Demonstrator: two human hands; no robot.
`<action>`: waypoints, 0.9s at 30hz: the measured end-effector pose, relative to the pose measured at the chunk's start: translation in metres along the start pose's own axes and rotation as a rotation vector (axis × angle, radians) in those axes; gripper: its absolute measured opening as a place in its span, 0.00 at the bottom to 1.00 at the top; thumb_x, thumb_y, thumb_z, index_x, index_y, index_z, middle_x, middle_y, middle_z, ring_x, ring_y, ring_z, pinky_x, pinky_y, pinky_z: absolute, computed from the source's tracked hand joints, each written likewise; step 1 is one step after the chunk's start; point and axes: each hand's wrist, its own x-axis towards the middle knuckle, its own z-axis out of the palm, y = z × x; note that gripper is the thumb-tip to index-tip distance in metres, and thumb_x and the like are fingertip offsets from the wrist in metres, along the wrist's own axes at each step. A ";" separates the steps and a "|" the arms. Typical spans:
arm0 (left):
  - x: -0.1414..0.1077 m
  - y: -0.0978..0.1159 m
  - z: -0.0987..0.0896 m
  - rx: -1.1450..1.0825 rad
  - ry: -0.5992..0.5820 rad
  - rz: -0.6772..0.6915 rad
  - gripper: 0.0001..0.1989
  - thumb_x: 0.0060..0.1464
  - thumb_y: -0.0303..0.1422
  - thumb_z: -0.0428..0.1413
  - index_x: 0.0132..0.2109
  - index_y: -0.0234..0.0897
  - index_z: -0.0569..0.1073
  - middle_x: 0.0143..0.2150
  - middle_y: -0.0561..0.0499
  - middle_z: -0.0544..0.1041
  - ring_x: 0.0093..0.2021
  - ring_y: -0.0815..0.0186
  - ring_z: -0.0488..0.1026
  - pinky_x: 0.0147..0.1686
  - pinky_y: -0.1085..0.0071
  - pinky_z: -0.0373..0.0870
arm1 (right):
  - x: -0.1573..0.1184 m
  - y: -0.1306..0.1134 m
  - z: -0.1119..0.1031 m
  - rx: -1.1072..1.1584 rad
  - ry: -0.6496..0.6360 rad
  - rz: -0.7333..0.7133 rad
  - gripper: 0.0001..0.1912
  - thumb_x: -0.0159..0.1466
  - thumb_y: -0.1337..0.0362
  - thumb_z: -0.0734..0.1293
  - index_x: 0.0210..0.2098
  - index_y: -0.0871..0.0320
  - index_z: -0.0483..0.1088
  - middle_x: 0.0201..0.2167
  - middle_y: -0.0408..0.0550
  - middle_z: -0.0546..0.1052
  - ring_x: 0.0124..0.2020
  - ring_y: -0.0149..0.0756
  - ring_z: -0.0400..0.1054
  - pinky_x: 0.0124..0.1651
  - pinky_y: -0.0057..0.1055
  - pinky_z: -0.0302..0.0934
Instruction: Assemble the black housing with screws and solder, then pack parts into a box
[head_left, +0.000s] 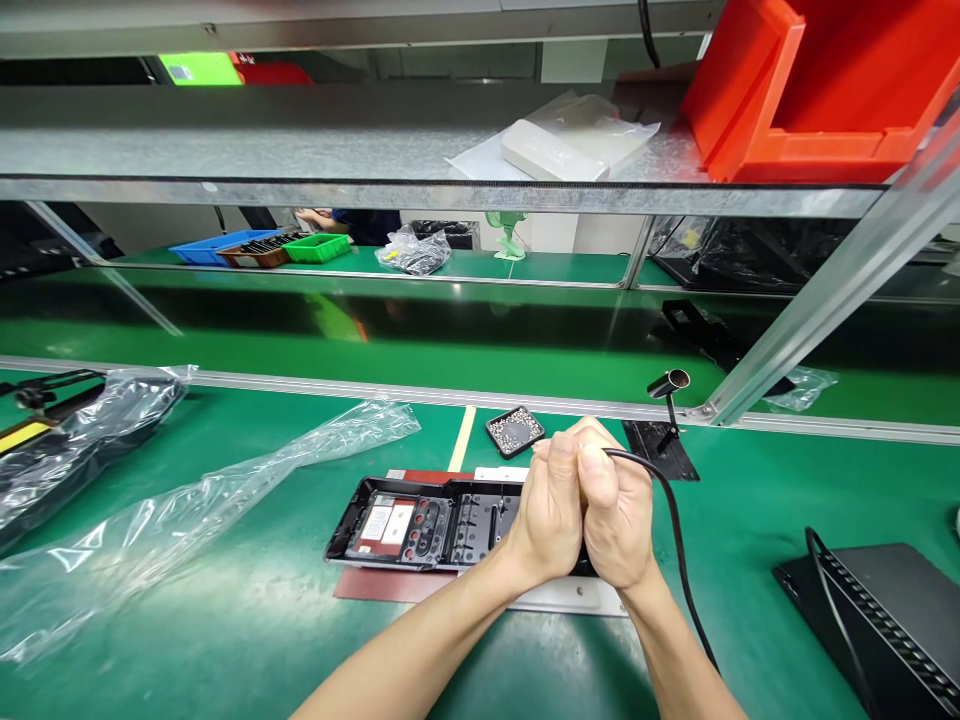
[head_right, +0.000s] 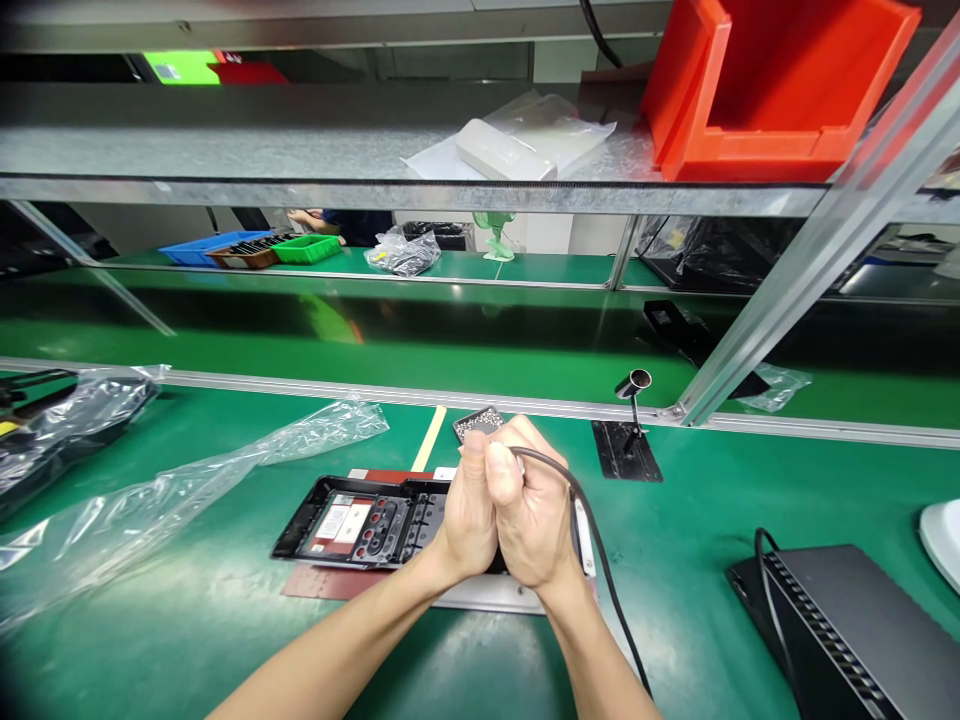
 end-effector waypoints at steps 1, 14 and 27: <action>0.000 -0.001 0.000 0.001 0.004 0.001 0.28 0.73 0.51 0.33 0.31 0.42 0.62 0.27 0.52 0.66 0.29 0.64 0.61 0.36 0.65 0.67 | 0.000 0.000 0.000 -0.005 0.002 0.002 0.23 0.73 0.53 0.60 0.24 0.56 0.63 0.25 0.44 0.65 0.29 0.33 0.59 0.35 0.34 0.57; -0.004 -0.006 -0.001 0.008 0.038 -0.012 0.26 0.74 0.49 0.34 0.32 0.41 0.62 0.28 0.52 0.67 0.29 0.64 0.62 0.32 0.66 0.64 | -0.001 0.002 -0.001 -0.012 -0.016 -0.019 0.21 0.74 0.54 0.60 0.27 0.56 0.70 0.28 0.44 0.70 0.31 0.34 0.64 0.37 0.34 0.58; -0.004 -0.009 0.000 -0.018 0.022 0.011 0.24 0.75 0.46 0.35 0.33 0.41 0.61 0.29 0.53 0.64 0.29 0.65 0.61 0.33 0.67 0.63 | -0.002 0.002 -0.001 0.000 -0.012 -0.011 0.20 0.73 0.57 0.61 0.26 0.57 0.69 0.28 0.44 0.70 0.30 0.33 0.65 0.37 0.32 0.58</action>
